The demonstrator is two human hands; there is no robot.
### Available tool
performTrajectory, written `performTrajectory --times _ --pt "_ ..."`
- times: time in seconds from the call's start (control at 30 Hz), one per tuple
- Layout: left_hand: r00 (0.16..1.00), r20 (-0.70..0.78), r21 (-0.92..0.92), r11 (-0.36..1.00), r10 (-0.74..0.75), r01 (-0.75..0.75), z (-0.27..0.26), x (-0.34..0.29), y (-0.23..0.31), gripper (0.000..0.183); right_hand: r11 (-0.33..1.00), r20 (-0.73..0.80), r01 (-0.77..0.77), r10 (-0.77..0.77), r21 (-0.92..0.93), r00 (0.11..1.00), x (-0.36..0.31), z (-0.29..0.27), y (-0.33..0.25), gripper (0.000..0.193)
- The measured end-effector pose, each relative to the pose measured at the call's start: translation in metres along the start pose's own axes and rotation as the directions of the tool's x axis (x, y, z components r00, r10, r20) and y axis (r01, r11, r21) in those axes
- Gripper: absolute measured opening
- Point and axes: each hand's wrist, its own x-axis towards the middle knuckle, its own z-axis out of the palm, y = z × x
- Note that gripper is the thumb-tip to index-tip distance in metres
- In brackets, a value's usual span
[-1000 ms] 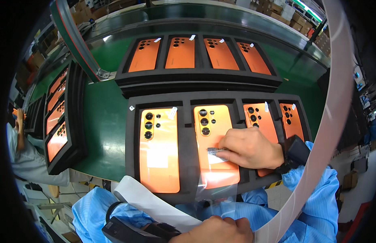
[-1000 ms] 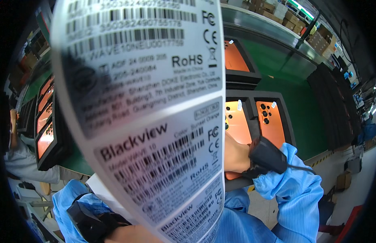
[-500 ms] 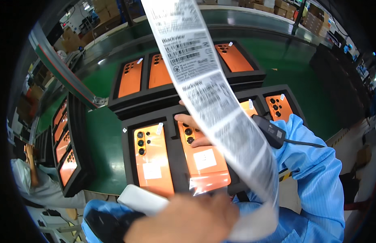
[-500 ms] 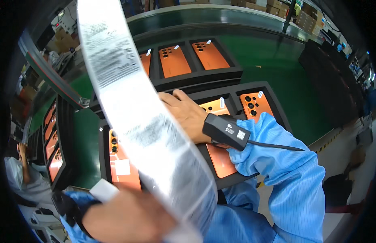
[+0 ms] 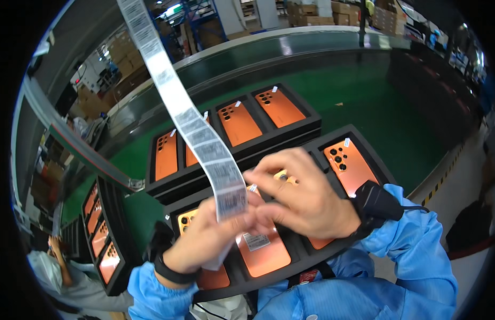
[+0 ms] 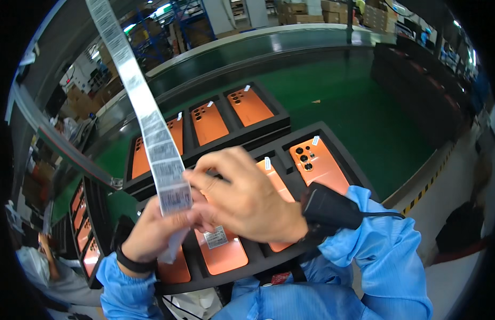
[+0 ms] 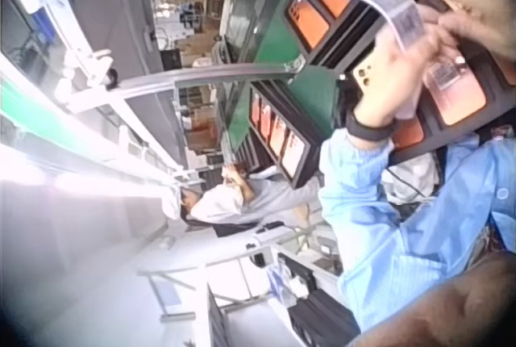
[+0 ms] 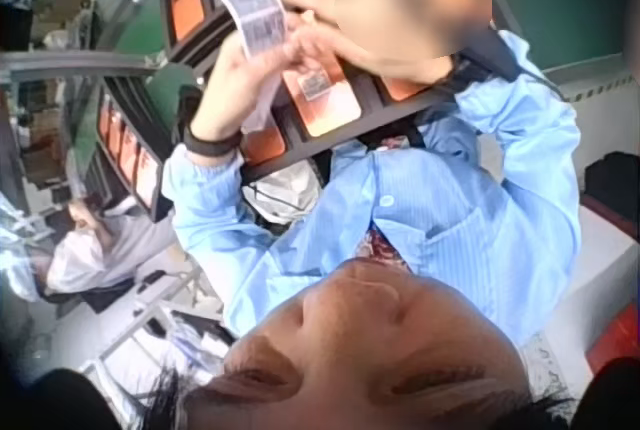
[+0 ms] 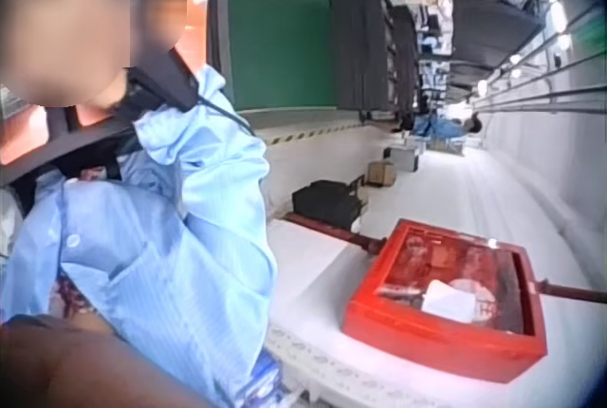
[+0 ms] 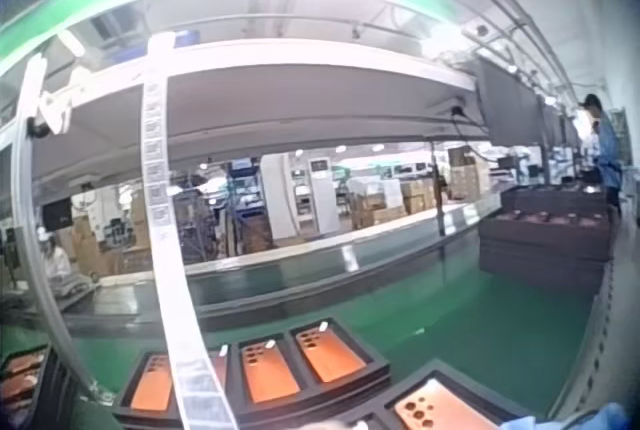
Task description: Applying small silver labels or protective films to the back of orange smartphones on an assembly line.
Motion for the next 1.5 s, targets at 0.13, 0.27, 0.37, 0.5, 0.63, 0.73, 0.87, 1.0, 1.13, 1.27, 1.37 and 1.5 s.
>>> performTrajectory --times 0.13,0.27,0.37,0.5,0.63,0.73,0.87,1.0,1.13,1.27,1.37,1.5 --pt "1.0 0.017 0.088 0.996 -0.011 0.01 0.02 -0.022 -0.015 0.026 0.981 0.05 -0.05 0.041 0.187 0.998 -0.015 0.007 -0.013 0.044" --pt "0.998 -0.05 -0.091 0.995 -0.047 0.042 0.047 -0.029 -0.017 0.031 0.925 0.109 -0.126 0.093 0.357 0.99 -0.021 0.003 -0.022 0.029" --pt "0.978 -0.208 -0.316 0.948 -0.032 -0.036 0.054 -0.03 -0.025 0.037 0.955 0.024 -0.005 -0.003 0.295 1.0 -0.023 0.006 -0.025 0.022" --pt "0.962 -0.272 -0.373 0.924 -0.022 -0.085 0.054 -0.028 -0.028 0.046 0.983 -0.029 0.158 -0.156 0.095 0.987 -0.026 0.002 -0.03 0.021" --pt "0.953 -0.297 -0.411 0.909 -0.065 -0.066 0.064 -0.021 -0.023 0.049 0.945 -0.082 0.306 -0.316 -0.113 0.945 -0.03 -0.002 -0.032 0.024" --pt "0.948 -0.301 -0.452 0.89 -0.099 -0.051 0.067 -0.019 -0.021 0.05 0.909 -0.092 0.357 -0.383 -0.214 0.919 -0.034 -0.006 -0.032 0.023" --pt "0.991 -0.13 -0.637 0.769 -0.035 -0.057 0.055 -0.01 -0.03 0.05 0.876 -0.07 0.393 -0.427 -0.28 0.902 -0.039 -0.014 -0.028 0.023" --pt "0.973 -0.144 -0.471 0.852 0.182 -0.229 0.035 0.018 -0.01 0.045 0.967 -0.148 0.251 -0.254 -0.038 0.956 -0.032 -0.043 -0.024 0.026" --pt "0.902 -0.355 -0.142 0.94 0.246 -0.312 0.023 0.034 0.018 0.038 0.997 -0.169 0.083 -0.081 0.006 0.982 -0.028 -0.073 -0.001 0.029" --pt "0.937 -0.122 0.837 0.541 0.326 -0.079 0.029 0.074 0.013 0.028 0.997 -0.262 -0.039 0.02 -0.069 0.965 -0.027 -0.096 0.008 0.036" --pt "0.92 0.171 0.909 0.303 0.353 -0.285 0.034 0.105 -0.019 0.022 0.994 -0.32 -0.1 0.08 -0.046 0.944 -0.03 -0.099 0.017 0.032" --pt "0.903 0.305 0.93 0.11 0.303 -0.351 0.039 0.136 -0.045 0.021 0.976 -0.217 -0.022 -0.026 -0.217 0.976 -0.038 -0.117 0.036 0.022"
